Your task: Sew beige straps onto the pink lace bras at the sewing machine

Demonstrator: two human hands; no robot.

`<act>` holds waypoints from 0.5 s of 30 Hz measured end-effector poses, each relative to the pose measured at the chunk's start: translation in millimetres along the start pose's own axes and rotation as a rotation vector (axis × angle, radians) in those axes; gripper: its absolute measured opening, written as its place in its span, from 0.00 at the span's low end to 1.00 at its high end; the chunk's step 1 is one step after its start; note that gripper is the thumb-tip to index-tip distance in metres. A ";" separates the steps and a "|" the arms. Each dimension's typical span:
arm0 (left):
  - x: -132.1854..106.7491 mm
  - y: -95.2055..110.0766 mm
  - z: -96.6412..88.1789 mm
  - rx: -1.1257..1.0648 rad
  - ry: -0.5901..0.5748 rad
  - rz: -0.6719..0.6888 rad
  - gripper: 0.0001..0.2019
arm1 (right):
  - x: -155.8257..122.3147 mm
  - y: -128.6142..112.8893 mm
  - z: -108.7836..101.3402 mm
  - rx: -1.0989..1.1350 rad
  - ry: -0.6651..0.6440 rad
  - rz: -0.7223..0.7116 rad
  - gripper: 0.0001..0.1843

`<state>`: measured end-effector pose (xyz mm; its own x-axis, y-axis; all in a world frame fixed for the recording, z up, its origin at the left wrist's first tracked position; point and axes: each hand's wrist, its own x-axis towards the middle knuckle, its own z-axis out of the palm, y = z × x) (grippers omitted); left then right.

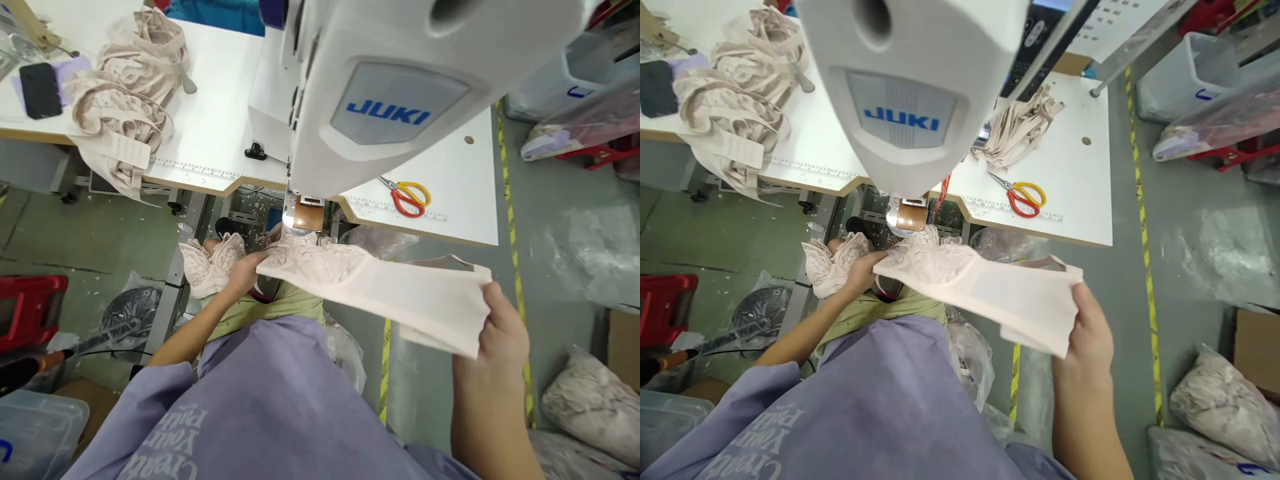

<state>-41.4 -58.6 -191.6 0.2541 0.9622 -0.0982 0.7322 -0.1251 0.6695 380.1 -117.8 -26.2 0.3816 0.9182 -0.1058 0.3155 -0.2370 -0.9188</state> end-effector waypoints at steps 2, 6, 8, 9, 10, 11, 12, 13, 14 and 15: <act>21.0 -6.8 -15.7 -0.001 0.049 0.016 0.23 | 45.5 26.9 -15.0 0.093 0.072 0.096 0.25; 43.5 -4.9 -9.9 0.066 0.097 -0.007 0.25 | 93.4 83.3 -5.0 -0.197 0.183 0.034 0.31; 39.4 -1.9 13.7 0.088 0.049 -0.037 0.24 | 94.1 105.2 21.9 -0.325 0.096 0.037 0.29; 34.1 -0.7 28.4 0.085 0.021 -0.059 0.24 | 91.5 113.6 40.7 -0.387 0.049 0.032 0.28; 27.5 0.3 43.4 0.079 -0.004 -0.089 0.24 | 88.5 120.2 62.4 -0.443 0.001 0.018 0.29; 20.4 1.1 57.3 0.075 -0.028 -0.120 0.24 | 86.0 124.8 85.9 -0.488 -0.047 -0.010 0.32; 13.4 1.6 68.9 0.071 -0.050 -0.150 0.24 | 84.5 127.6 110.4 -0.516 -0.114 -0.049 0.35; 6.8 1.7 77.0 0.067 -0.067 -0.177 0.25 | 84.1 128.4 134.7 -0.543 -0.195 -0.102 0.38; 1.1 0.9 80.6 0.065 -0.078 -0.197 0.26 | 84.7 127.5 158.0 -0.566 -0.267 -0.157 0.40; -4.0 -1.3 79.3 0.065 -0.081 -0.215 0.25 | 85.7 125.2 179.3 -0.599 -0.340 -0.208 0.41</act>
<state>6.8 -81.5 -250.5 0.1358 0.9461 -0.2941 0.8137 0.0628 0.5779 296.5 -11.9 -218.4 0.0011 0.9882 -0.1531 0.8118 -0.0903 -0.5769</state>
